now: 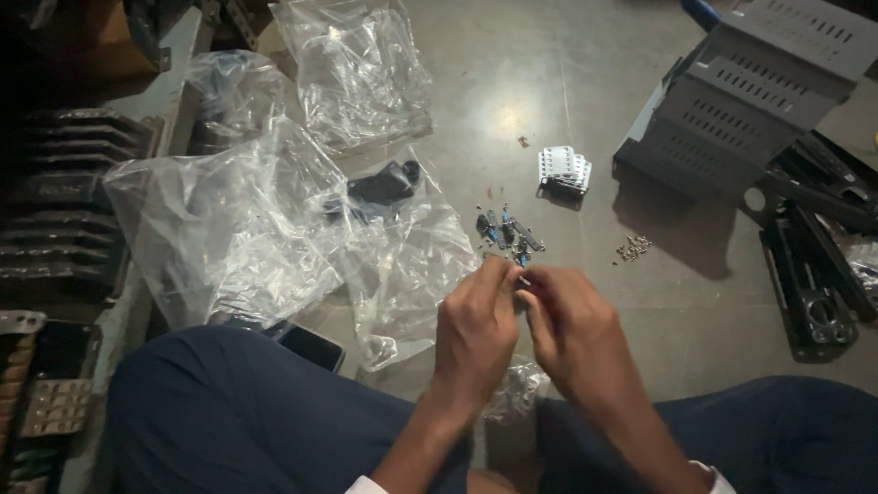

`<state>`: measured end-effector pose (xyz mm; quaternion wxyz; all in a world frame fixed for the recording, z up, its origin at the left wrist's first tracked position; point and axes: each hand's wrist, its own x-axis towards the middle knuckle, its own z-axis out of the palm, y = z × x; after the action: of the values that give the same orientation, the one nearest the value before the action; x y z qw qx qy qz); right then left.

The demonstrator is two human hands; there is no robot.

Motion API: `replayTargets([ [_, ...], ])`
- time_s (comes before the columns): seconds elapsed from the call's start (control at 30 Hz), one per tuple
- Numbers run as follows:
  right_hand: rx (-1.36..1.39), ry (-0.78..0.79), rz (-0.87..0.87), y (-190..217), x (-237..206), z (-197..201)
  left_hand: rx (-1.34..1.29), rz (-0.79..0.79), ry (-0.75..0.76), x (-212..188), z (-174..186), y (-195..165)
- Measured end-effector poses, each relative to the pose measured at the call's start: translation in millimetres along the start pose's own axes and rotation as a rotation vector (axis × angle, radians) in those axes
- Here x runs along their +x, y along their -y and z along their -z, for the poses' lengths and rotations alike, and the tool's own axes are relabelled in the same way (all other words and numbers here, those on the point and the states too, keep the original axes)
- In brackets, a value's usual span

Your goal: The person sits on the floor and assembles small electrical components by hand. They pick up black plastic parts, metal brackets, and screws, then use a red-handled screwdriver to fasten the pieces together. The person repeatedly handles the components, aligns them, and secures them with screws.

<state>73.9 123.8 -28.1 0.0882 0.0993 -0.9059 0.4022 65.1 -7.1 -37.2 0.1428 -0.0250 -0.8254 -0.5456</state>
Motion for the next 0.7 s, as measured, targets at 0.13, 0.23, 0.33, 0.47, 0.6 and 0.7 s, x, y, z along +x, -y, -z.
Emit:
replayTargets([
  [0.13,-0.146,-0.08,-0.017,-8.4,7.3,1.1,0.054,-0.209,-0.04,-5.4,-0.5,-7.7],
  [0.23,-0.291,-0.112,-0.214,-40.4,24.7,23.3,0.065,-0.341,-0.088,-16.7,6.6,-16.8],
  [0.33,-0.178,-0.131,-0.475,-74.0,27.5,43.0,-0.029,0.031,0.004,-11.5,9.0,-16.2],
  [0.47,0.384,0.031,-0.493,-88.1,21.4,37.2,-0.078,0.088,-0.003,-0.5,4.5,-10.8],
  [0.6,0.534,0.156,-0.464,-71.7,20.3,22.4,-0.186,0.191,-0.001,4.0,-0.1,-7.7],
  [0.7,0.528,0.25,-0.51,-59.3,20.3,18.7,-0.206,0.18,-0.036,5.6,-2.0,-4.6],
])
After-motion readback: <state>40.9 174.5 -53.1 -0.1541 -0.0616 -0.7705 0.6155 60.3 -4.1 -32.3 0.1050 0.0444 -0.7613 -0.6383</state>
